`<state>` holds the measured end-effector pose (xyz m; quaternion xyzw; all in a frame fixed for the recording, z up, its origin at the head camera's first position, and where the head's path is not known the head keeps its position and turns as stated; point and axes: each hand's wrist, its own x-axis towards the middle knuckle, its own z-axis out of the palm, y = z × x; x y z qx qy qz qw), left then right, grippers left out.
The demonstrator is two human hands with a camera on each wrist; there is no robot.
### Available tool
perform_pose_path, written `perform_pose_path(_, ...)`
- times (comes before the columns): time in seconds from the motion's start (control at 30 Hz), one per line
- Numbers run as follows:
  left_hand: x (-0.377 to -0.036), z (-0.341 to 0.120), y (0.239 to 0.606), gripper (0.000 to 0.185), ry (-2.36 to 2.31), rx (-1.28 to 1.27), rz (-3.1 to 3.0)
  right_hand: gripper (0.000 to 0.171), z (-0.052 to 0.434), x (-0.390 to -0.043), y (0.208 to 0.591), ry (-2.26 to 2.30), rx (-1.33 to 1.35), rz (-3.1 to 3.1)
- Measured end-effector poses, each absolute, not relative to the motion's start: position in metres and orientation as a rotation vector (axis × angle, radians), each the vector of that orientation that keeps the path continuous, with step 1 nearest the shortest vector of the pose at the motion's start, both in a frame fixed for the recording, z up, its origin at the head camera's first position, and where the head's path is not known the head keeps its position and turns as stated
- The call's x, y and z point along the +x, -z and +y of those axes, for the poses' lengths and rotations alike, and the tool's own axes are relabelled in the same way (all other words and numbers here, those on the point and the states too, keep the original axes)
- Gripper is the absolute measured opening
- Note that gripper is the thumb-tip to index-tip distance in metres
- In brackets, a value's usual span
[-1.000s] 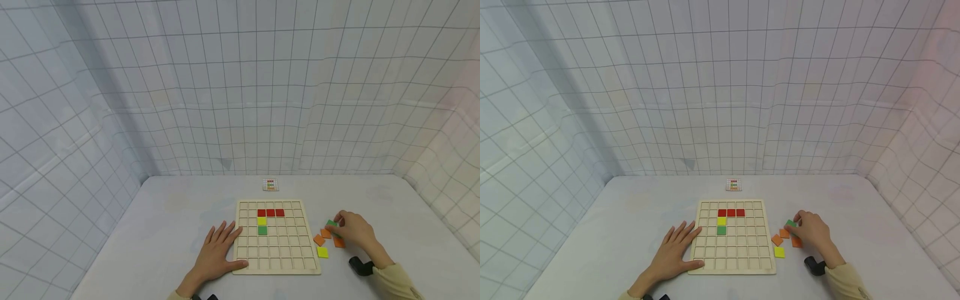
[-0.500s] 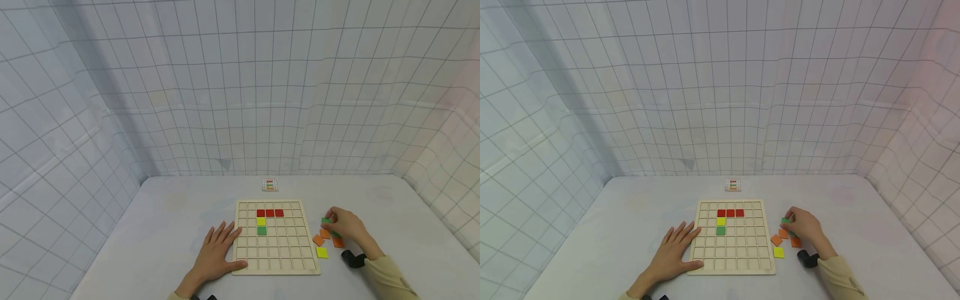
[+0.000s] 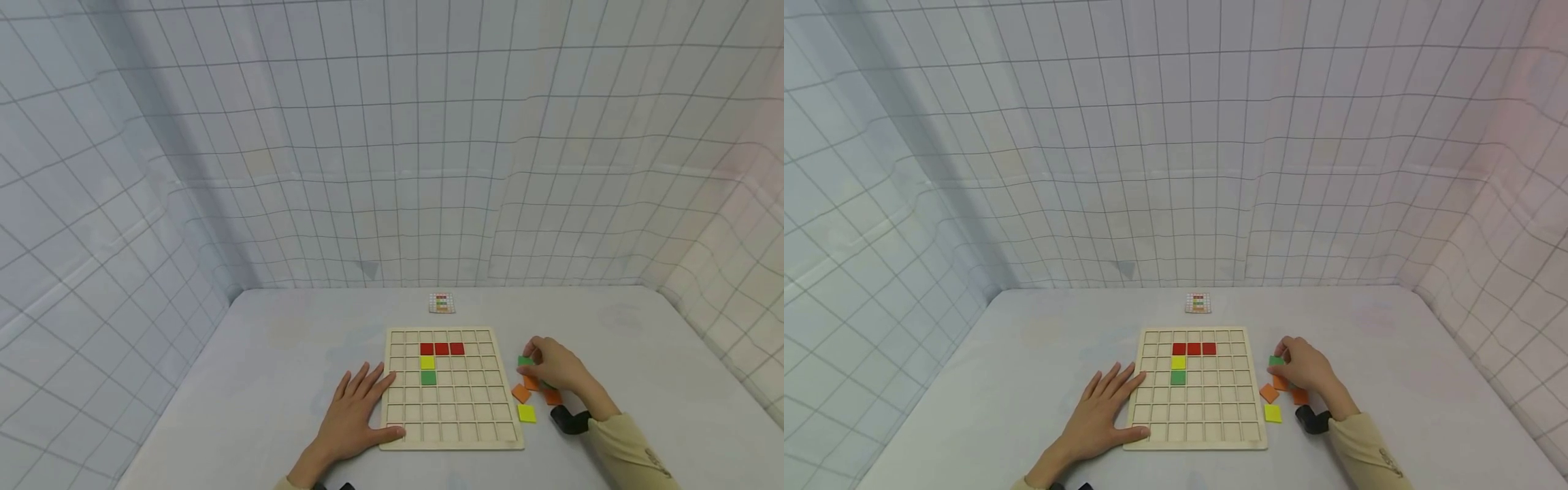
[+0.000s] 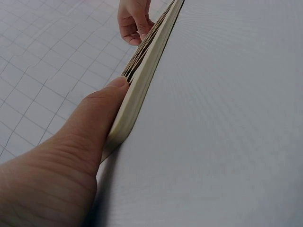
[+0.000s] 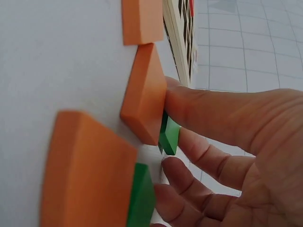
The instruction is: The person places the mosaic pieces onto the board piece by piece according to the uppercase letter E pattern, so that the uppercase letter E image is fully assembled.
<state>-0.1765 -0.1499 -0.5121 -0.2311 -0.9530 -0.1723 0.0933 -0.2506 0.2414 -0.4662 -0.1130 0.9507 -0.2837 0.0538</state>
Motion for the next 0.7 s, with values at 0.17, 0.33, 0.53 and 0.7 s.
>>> perform_pose_path(0.17,-0.177,-0.1499,0.5127,0.091,0.508,-0.68,-2.848,0.027,0.2394,-0.2488,0.4651,0.869,-0.363,2.926)
perform_pose_path(0.33,-0.1769,-0.15,0.5123,0.091,0.506,-0.681,-2.843,0.027,0.2382,-0.2477,0.4644,0.913,-0.338,2.922)
perform_pose_path(0.53,-0.1767,-0.1499,0.5118,0.091,0.516,-0.687,-2.848,0.029,0.2383,-0.2482,0.4658,0.969,-0.311,2.907)
perform_pose_path(0.7,-0.1766,-0.1499,0.5121,0.092,0.501,-0.676,-2.871,0.032,0.2381,-0.2471,0.4655,0.995,-0.302,2.9)
